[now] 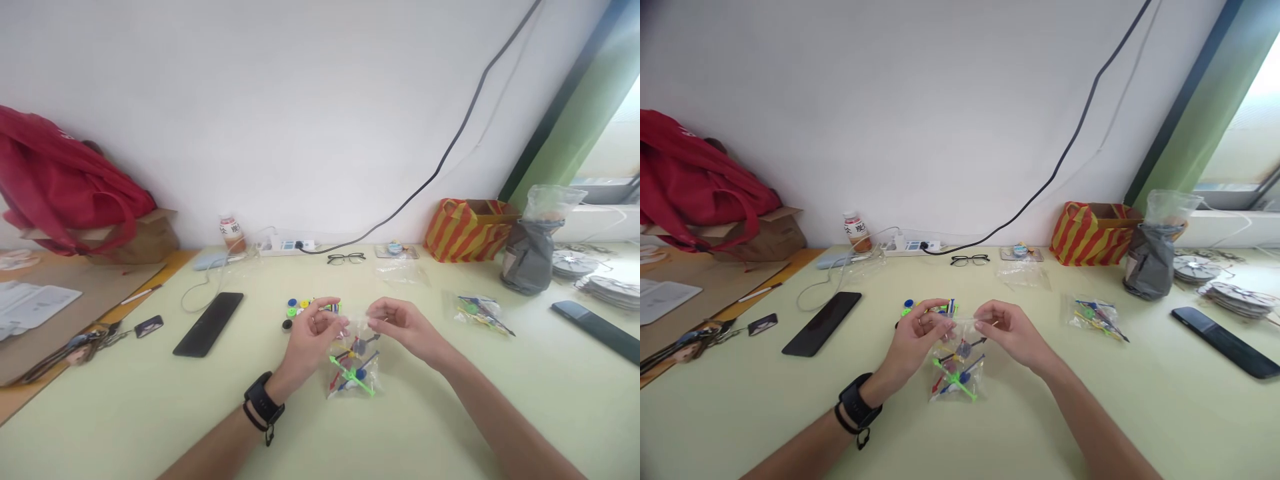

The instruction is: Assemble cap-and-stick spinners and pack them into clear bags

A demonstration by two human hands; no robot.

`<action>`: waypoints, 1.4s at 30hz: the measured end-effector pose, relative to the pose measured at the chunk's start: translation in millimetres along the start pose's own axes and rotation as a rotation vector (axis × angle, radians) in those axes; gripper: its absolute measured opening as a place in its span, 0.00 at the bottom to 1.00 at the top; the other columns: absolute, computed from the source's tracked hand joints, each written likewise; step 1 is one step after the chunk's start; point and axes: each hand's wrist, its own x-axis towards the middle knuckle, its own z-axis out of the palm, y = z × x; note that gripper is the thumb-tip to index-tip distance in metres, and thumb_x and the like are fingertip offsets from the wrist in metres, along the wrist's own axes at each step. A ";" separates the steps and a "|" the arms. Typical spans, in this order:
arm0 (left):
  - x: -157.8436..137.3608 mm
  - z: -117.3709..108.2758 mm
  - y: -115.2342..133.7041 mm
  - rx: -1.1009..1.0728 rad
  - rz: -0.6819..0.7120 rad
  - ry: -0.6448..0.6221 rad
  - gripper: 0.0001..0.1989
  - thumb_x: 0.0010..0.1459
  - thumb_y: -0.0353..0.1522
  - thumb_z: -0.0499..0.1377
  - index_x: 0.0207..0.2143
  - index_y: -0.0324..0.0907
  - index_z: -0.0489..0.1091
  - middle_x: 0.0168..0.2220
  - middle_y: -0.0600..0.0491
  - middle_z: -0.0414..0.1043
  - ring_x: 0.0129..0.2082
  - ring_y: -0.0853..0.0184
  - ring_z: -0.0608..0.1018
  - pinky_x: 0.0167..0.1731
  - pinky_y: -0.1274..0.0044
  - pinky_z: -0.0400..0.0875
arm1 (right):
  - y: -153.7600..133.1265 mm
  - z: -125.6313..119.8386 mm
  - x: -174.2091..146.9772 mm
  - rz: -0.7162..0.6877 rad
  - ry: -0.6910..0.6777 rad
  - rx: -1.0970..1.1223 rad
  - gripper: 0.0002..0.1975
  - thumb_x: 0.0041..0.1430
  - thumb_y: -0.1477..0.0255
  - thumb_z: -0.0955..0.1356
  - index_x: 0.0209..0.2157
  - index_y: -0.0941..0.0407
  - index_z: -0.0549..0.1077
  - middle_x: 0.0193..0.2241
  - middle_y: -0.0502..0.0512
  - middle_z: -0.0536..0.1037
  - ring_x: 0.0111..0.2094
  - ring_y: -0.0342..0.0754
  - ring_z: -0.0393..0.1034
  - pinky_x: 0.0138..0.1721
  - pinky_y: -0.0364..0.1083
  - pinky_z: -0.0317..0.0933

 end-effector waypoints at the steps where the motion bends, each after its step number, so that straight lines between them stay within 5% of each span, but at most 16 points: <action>1: 2.4 -2.7 -0.4 0.008 -0.008 -0.013 0.22 0.55 0.39 0.72 0.48 0.39 0.74 0.31 0.51 0.82 0.30 0.66 0.82 0.36 0.75 0.79 | 0.2 1.2 0.9 -0.019 0.023 -0.005 0.10 0.62 0.63 0.73 0.37 0.55 0.77 0.34 0.53 0.79 0.36 0.48 0.73 0.40 0.48 0.67; 6: 13.6 -20.2 2.0 0.109 0.023 -0.064 0.13 0.55 0.39 0.72 0.36 0.37 0.80 0.34 0.48 0.82 0.33 0.67 0.81 0.37 0.77 0.77 | 3.4 10.4 4.9 -0.059 0.099 0.015 0.13 0.62 0.60 0.73 0.35 0.56 0.79 0.30 0.53 0.79 0.32 0.47 0.72 0.38 0.47 0.68; 11: 18.7 -30.3 6.1 0.121 0.045 -0.114 0.13 0.54 0.37 0.72 0.40 0.39 0.82 0.31 0.50 0.81 0.31 0.67 0.80 0.35 0.77 0.76 | 8.6 8.9 6.3 -0.108 0.165 0.075 0.12 0.59 0.63 0.75 0.41 0.54 0.81 0.28 0.52 0.80 0.30 0.47 0.73 0.36 0.48 0.69; 22: 18.3 -32.0 2.4 0.041 0.043 -0.110 0.13 0.62 0.40 0.66 0.41 0.39 0.82 0.34 0.48 0.81 0.33 0.66 0.79 0.38 0.76 0.75 | 11.2 9.8 5.7 -0.147 0.196 0.061 0.12 0.61 0.61 0.73 0.33 0.55 0.82 0.29 0.55 0.79 0.32 0.49 0.72 0.37 0.48 0.68; 26: 21.8 -30.1 -1.8 0.072 0.085 -0.054 0.19 0.52 0.36 0.74 0.45 0.40 0.79 0.32 0.52 0.79 0.34 0.67 0.79 0.38 0.77 0.75 | 14.3 14.3 7.5 -0.148 0.223 0.085 0.16 0.56 0.61 0.77 0.42 0.53 0.78 0.27 0.49 0.77 0.31 0.47 0.72 0.36 0.46 0.68; 29: 24.1 -29.8 -2.3 0.089 0.079 -0.086 0.21 0.54 0.37 0.73 0.48 0.41 0.78 0.32 0.53 0.78 0.33 0.69 0.78 0.37 0.78 0.75 | 16.9 15.4 8.2 -0.134 0.239 0.083 0.19 0.59 0.57 0.75 0.47 0.52 0.76 0.27 0.50 0.78 0.31 0.48 0.73 0.36 0.47 0.69; 34: 23.5 -29.0 -0.2 0.169 0.094 -0.092 0.14 0.56 0.40 0.71 0.36 0.38 0.79 0.32 0.49 0.79 0.31 0.68 0.78 0.34 0.78 0.75 | 16.3 16.0 6.9 -0.129 0.232 0.037 0.19 0.60 0.56 0.74 0.45 0.54 0.78 0.28 0.51 0.79 0.31 0.48 0.74 0.37 0.48 0.70; 42: 21.7 -31.7 8.0 0.189 0.100 -0.175 0.15 0.58 0.41 0.69 0.38 0.38 0.79 0.31 0.48 0.80 0.31 0.67 0.79 0.34 0.76 0.76 | 12.4 15.7 6.9 -0.081 0.231 0.091 0.14 0.55 0.60 0.77 0.36 0.55 0.80 0.26 0.51 0.79 0.29 0.46 0.72 0.34 0.47 0.69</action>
